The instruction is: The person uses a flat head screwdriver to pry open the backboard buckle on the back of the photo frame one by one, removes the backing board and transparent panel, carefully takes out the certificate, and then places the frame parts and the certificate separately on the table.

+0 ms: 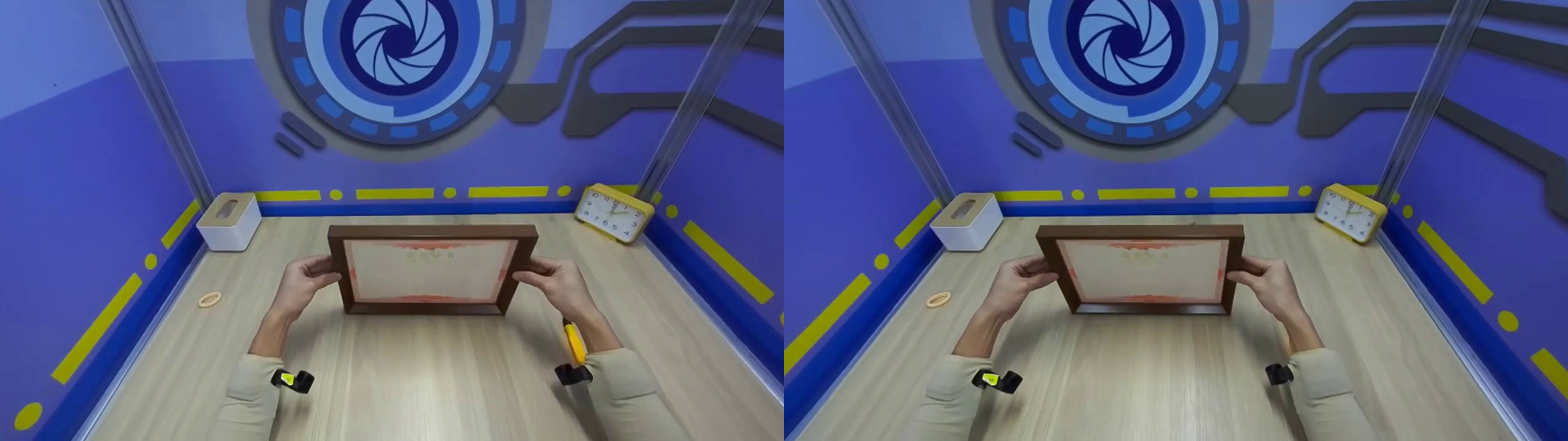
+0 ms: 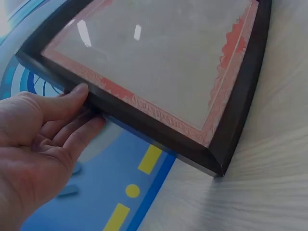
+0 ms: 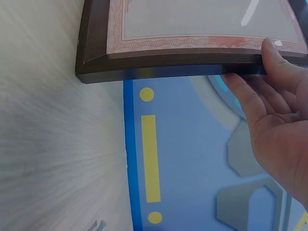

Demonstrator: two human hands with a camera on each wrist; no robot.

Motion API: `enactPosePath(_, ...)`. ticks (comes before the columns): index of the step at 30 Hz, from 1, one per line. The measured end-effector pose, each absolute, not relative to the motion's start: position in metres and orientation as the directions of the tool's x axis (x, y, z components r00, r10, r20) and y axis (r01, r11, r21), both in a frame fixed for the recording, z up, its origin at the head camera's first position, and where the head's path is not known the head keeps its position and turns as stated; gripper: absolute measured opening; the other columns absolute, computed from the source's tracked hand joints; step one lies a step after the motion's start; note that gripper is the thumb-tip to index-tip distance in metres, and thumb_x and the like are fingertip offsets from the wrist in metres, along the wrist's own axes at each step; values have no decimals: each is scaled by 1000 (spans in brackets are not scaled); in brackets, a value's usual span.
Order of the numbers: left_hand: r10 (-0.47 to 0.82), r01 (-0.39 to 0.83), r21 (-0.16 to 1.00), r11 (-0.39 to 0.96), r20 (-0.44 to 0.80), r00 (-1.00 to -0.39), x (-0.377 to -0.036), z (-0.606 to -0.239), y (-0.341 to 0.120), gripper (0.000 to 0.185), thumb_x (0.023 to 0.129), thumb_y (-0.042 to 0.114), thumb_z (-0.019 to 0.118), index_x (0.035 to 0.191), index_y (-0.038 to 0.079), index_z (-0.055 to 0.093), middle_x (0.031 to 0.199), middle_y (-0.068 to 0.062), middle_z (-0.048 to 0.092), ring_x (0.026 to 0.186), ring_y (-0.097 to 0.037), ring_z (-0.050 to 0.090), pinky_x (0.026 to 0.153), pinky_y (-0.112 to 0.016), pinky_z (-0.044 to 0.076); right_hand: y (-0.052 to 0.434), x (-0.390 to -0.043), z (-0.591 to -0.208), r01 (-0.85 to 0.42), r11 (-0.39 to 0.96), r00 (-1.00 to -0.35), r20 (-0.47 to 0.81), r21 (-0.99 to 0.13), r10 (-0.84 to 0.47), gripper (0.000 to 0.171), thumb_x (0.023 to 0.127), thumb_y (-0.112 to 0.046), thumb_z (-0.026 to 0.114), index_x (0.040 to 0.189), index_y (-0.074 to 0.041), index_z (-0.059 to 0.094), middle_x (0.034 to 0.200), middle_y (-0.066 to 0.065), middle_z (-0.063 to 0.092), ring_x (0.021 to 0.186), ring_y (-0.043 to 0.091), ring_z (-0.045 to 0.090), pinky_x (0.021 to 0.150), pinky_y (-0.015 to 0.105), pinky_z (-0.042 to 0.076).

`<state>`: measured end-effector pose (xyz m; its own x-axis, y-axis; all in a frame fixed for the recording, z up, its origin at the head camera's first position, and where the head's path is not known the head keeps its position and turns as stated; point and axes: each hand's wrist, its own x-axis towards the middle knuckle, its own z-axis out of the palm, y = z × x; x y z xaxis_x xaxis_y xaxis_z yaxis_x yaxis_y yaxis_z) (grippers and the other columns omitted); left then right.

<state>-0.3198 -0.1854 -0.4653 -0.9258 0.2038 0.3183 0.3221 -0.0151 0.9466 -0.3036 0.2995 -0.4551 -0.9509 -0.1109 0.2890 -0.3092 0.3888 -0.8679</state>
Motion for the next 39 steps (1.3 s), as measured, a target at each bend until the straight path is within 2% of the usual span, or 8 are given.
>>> enactPosePath(11,252,190,970,153,148,-956,-313,-450,-196,42,93,10,72,133,1,64,120,-18,69,93,-31,73,73,-37,60,306,-307,-443,-235,301,-959,169,-924,-229,44,99,-7,63,138,9,54,117,31,65,89,37,73,74,39,59)
enactPosePath(16,350,97,993,65,68,-934,-313,-447,-196,47,99,10,63,142,-7,51,127,-24,63,105,-34,69,85,-40,57,308,-307,-442,-189,221,-955,127,-957,-266,48,101,-7,60,142,13,45,118,33,64,94,40,71,78,42,58)
enactPosePath(19,386,28,999,-27,36,-922,-312,-446,-194,44,103,8,51,141,-13,44,128,-30,60,110,-40,65,90,-46,54,309,-307,-444,-179,163,-953,130,-970,-274,52,99,-9,63,142,14,44,119,32,64,98,39,70,81,43,57)
enactPosePath(22,361,-6,996,-94,28,-932,-311,-444,-190,42,105,14,46,136,-13,50,122,-32,62,108,-44,65,89,-48,54,310,-306,-446,-201,134,-944,155,-970,-292,49,98,-10,65,138,13,51,121,31,64,100,36,70,83,43,56)
enactPosePath(28,252,-22,997,-73,-3,-968,-313,-445,-182,37,104,17,51,123,-14,61,111,-24,66,98,-35,69,85,-42,57,311,-307,-448,-103,-9,-938,100,-995,-332,29,98,7,52,125,13,63,118,26,66,103,34,70,88,45,54)
enactPosePath(31,225,-46,999,-27,-39,-974,-315,-449,-181,35,100,13,58,118,-17,62,105,-17,68,93,-26,70,81,-37,58,309,-307,-450,2,-56,-957,15,-998,-290,28,100,3,49,120,11,68,114,17,70,102,24,69,87,39,56)
enactPosePath(36,260,-86,995,44,-95,-961,-317,-459,-181,33,93,9,68,113,-16,64,96,-11,70,85,-19,69,76,-32,58,301,-310,-459,88,26,-977,-91,-996,-192,31,97,-8,66,115,16,67,100,9,73,90,12,68,81,28,56)
enactPosePath(39,292,-95,992,83,-115,-949,-318,-466,-181,43,92,7,69,124,-19,57,99,-12,71,86,-18,70,77,-33,58,299,-310,-463,119,115,-976,-137,-986,-171,45,94,-9,70,124,21,57,96,6,71,83,10,66,77,26,56)
